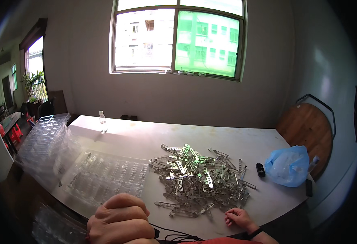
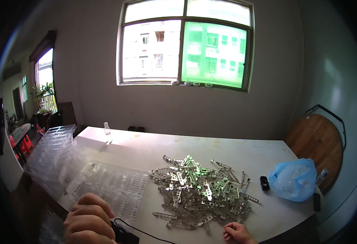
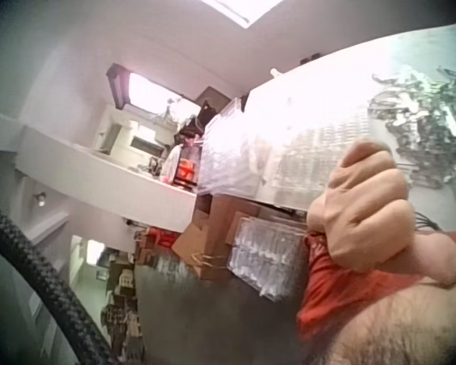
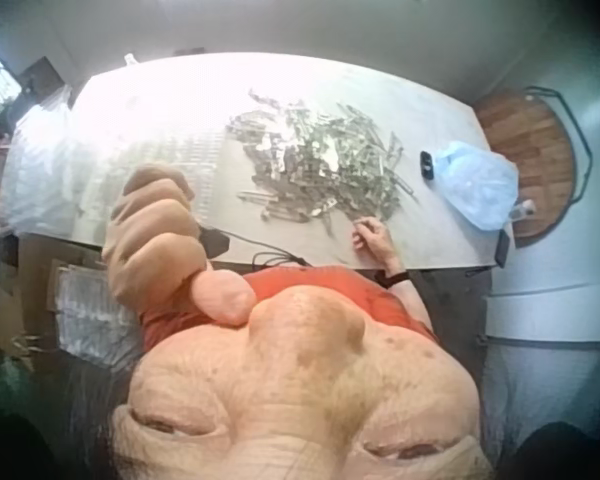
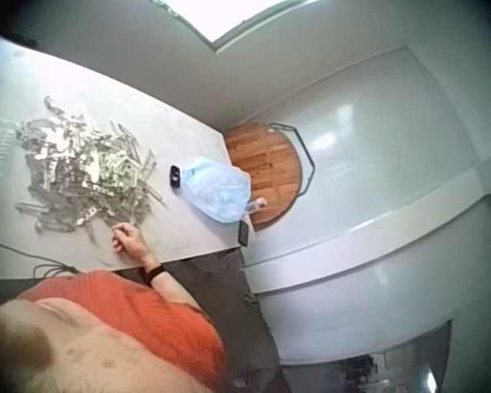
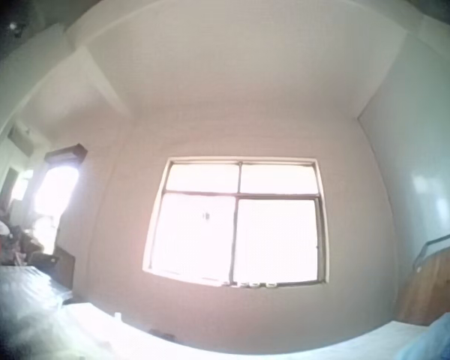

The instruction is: Picking up metal plates from a pile on a table and placing them into a plastic bag.

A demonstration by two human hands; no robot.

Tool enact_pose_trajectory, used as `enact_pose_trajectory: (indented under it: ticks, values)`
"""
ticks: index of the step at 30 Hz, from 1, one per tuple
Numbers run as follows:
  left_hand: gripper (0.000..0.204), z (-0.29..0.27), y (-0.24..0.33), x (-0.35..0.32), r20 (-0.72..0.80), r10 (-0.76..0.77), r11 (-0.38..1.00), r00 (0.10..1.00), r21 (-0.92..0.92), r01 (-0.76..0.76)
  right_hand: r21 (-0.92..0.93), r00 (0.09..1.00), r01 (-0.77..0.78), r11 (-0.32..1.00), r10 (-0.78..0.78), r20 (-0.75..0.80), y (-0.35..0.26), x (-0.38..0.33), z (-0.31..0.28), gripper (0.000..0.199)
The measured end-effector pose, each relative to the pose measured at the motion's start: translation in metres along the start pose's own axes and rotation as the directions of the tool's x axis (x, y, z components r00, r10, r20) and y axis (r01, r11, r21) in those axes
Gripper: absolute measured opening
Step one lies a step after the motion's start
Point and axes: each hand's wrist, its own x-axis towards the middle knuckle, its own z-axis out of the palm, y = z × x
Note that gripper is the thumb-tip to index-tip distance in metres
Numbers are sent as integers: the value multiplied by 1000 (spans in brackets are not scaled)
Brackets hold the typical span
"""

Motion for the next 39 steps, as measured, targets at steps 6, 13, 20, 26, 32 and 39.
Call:
enact_pose_trajectory:
  ticks: [6, 13, 20, 26, 32, 39]
  values:
    - [55, 13, -7, -11, -60, 70, 997, 996, -40, -72, 22, 1000, 28, 999, -28, 13, 7, 0, -6, 18]
    - [53, 24, 1, -8, 56, 59, 998, 997, -38, -57, 73, 999, 39, 997, -42, 33, 7, -2, -7, 19]
    - [54, 38, -2, 6, 145, 131, 991, 981, -16, -130, 103, 998, 37, 994, -43, 49, 9, -3, -9, 19]
    - [56, 47, 8, -6, -2, 28, 1000, 1000, 14, -28, 143, 996, 45, 989, -56, 76, 10, -2, -9, 19]
    - [51, 53, 2, 0, 46, 105, 994, 993, 36, -107, 137, 996, 48, 989, -58, 67, 2, -8, -6, 18]
    - [36, 11, -15, -2, 135, 136, 987, 981, 68, -146, 147, 994, 105, 984, -107, 9, -27, -30, 2, 17]
